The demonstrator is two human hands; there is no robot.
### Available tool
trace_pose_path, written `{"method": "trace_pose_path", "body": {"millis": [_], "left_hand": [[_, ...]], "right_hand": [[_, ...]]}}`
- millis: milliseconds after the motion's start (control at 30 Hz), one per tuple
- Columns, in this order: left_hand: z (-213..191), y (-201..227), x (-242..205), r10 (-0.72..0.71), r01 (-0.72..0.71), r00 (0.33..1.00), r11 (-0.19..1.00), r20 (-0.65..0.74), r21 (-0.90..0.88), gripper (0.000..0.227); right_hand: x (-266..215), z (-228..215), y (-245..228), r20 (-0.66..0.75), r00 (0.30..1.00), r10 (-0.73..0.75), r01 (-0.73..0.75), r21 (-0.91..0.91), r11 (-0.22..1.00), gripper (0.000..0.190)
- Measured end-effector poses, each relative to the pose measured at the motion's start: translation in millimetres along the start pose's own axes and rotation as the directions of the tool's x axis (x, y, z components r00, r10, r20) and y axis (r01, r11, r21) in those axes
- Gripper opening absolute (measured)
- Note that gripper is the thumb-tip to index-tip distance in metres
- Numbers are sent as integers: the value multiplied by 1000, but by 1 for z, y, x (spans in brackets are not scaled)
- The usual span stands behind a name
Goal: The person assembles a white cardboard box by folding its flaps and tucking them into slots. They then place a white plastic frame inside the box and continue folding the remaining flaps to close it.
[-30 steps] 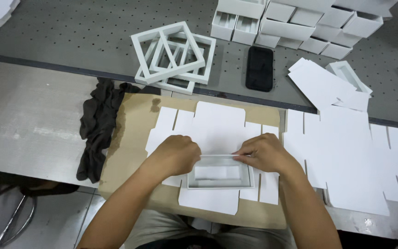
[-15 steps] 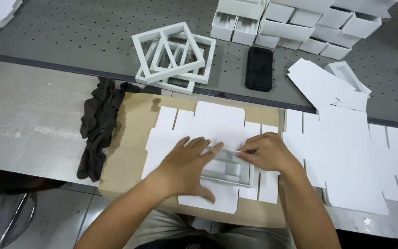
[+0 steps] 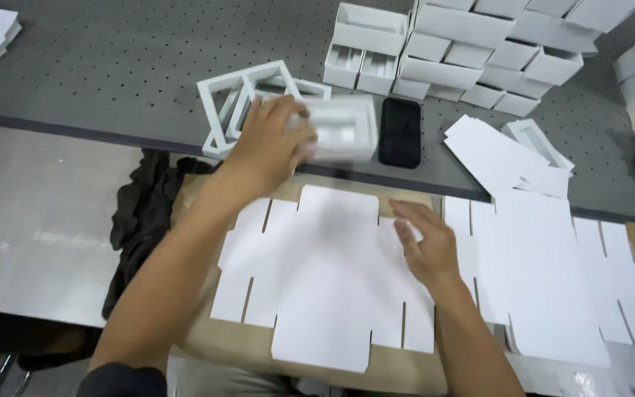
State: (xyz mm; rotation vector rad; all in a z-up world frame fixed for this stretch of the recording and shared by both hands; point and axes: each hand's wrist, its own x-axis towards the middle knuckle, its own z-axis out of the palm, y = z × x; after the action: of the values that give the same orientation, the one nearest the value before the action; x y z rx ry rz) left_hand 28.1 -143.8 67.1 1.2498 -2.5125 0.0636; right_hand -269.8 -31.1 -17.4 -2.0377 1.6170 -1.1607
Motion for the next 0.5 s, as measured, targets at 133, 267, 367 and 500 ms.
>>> {"method": "trace_pose_path", "body": {"millis": [133,267,367,500], "left_hand": [[56,-50,91,-45,35,962,998,-268,-44,10],[88,-76,169,-145,100,971,969,-192,-227,20],[130,-103,213,-277,253,957,943,-87,-216,33],[155,-119,242,-374,392,918,906,134,-159,33]], "right_hand": [[-2,8,5,91,985,-148,159,-139,977,31],[-2,14,10,128,911,-392,411,-204,888,27],[-8,18,15,131,871,-474,491,-271,828,30],[-8,16,6,138,866,-481,500,-267,824,26]]}}
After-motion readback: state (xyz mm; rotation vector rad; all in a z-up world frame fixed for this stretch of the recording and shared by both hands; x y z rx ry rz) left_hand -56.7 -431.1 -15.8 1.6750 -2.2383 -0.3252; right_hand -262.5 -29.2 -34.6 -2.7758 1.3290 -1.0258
